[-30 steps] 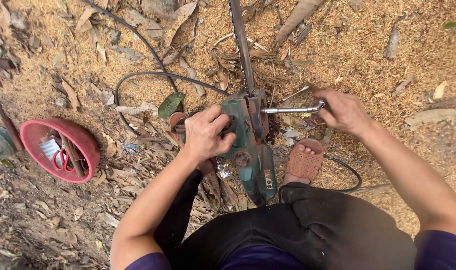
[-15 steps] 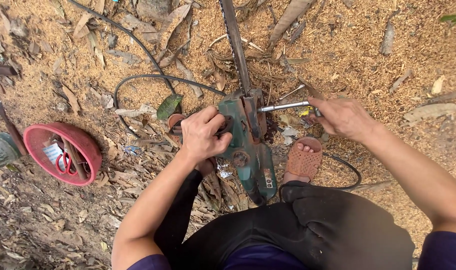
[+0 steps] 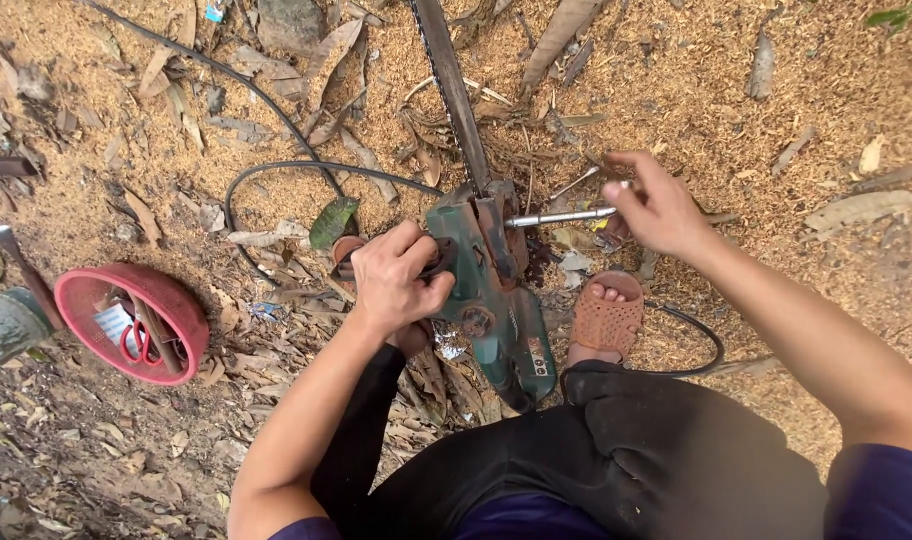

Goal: Disassembling an electric chainsaw by removing the side cover, chain, and guide bar using a socket wrench.

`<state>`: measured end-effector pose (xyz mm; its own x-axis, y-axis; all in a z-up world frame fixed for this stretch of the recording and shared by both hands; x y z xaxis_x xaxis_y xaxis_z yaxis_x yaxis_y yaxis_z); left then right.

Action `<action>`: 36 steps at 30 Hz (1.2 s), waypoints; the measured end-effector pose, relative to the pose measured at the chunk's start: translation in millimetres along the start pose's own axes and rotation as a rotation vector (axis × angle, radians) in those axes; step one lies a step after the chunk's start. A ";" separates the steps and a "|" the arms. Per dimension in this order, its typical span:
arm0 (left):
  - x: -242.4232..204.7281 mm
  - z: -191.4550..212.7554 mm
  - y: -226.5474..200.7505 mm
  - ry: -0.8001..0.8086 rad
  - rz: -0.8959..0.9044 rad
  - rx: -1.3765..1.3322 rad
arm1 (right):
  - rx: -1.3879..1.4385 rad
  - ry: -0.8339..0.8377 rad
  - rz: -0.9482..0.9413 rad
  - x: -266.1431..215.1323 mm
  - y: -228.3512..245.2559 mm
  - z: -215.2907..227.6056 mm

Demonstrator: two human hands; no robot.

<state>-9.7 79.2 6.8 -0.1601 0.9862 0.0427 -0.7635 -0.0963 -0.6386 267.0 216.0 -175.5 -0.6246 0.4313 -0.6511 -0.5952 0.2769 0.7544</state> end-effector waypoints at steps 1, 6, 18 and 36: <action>-0.7 0.3 0.2 0.001 0.000 0.002 | -0.134 0.039 0.174 0.1 -4.5 -2.8; -2.0 -0.4 -0.5 -0.002 -0.018 -0.001 | -0.642 0.004 0.701 0.0 -52.1 -2.9; -5.8 -2.3 2.6 -0.010 0.003 0.026 | -0.529 0.060 0.017 -27.9 14.9 -6.9; 18.4 -21.9 26.0 0.294 0.230 0.091 | -0.492 -0.169 0.170 -13.1 -7.7 -16.5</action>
<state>-18.8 97.8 -25.8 -0.1577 0.9327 -0.3243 -0.7830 -0.3182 -0.5345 271.4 194.0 -174.1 -0.6665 0.5785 -0.4702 -0.6846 -0.2253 0.6932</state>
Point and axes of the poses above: each hand's wrist, its own x-axis towards the middle knuckle, its own z-axis out of the back of the hand, y = z × x, the point moved 7 cm from there along x, towards the middle knuckle, and after that the axes turned 4 degrees about -x, right-handed, at the moved point
